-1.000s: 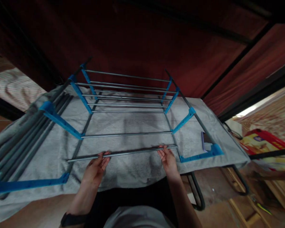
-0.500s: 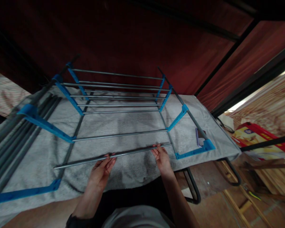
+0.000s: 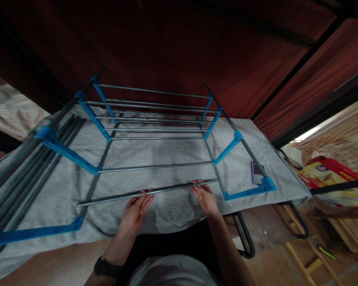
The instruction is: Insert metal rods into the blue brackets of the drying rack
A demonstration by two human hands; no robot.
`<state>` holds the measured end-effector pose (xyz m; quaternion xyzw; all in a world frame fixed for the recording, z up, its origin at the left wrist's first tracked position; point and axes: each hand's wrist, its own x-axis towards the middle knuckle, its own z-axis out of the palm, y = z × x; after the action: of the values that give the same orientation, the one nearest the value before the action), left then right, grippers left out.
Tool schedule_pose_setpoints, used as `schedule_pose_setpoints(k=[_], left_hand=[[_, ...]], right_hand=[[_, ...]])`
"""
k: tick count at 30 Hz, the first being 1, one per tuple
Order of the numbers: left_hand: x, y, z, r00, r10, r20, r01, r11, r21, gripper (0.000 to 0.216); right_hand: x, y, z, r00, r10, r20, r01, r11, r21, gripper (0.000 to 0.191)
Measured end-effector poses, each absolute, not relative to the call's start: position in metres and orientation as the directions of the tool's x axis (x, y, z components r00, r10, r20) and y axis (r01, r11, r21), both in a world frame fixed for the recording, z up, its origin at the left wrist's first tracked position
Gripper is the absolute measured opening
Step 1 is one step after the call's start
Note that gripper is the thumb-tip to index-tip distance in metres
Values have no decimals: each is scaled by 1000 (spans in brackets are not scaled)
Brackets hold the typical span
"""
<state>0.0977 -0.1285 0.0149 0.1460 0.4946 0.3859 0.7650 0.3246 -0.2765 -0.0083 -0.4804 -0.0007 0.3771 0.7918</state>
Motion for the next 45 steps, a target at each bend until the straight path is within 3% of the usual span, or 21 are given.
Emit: schedule_pose_setpoints(k=[16, 22, 29, 35, 45], left_hand=[[97, -128, 9, 248, 739, -626, -425, 664, 616, 27], [98, -128, 13, 265, 727, -634, -411, 680, 608, 25], [98, -128, 11, 298, 739, -604, -392, 672, 628, 14], [97, -126, 8, 338, 704, -625, -440, 705, 557, 19], [94, -129, 6, 332, 705, -627, -536, 688, 490, 15]], right_hand=[[321, -274, -11, 726, 584, -364, -600, 277, -751, 26], [323, -272, -15, 738, 553, -387, -605, 286, -743, 35], [320, -271, -17, 752, 549, -364, -569, 262, -780, 29], [320, -271, -16, 759, 530, -379, -535, 175, -826, 32], [322, -277, -19, 802, 469, -369, -511, 219, -831, 31]])
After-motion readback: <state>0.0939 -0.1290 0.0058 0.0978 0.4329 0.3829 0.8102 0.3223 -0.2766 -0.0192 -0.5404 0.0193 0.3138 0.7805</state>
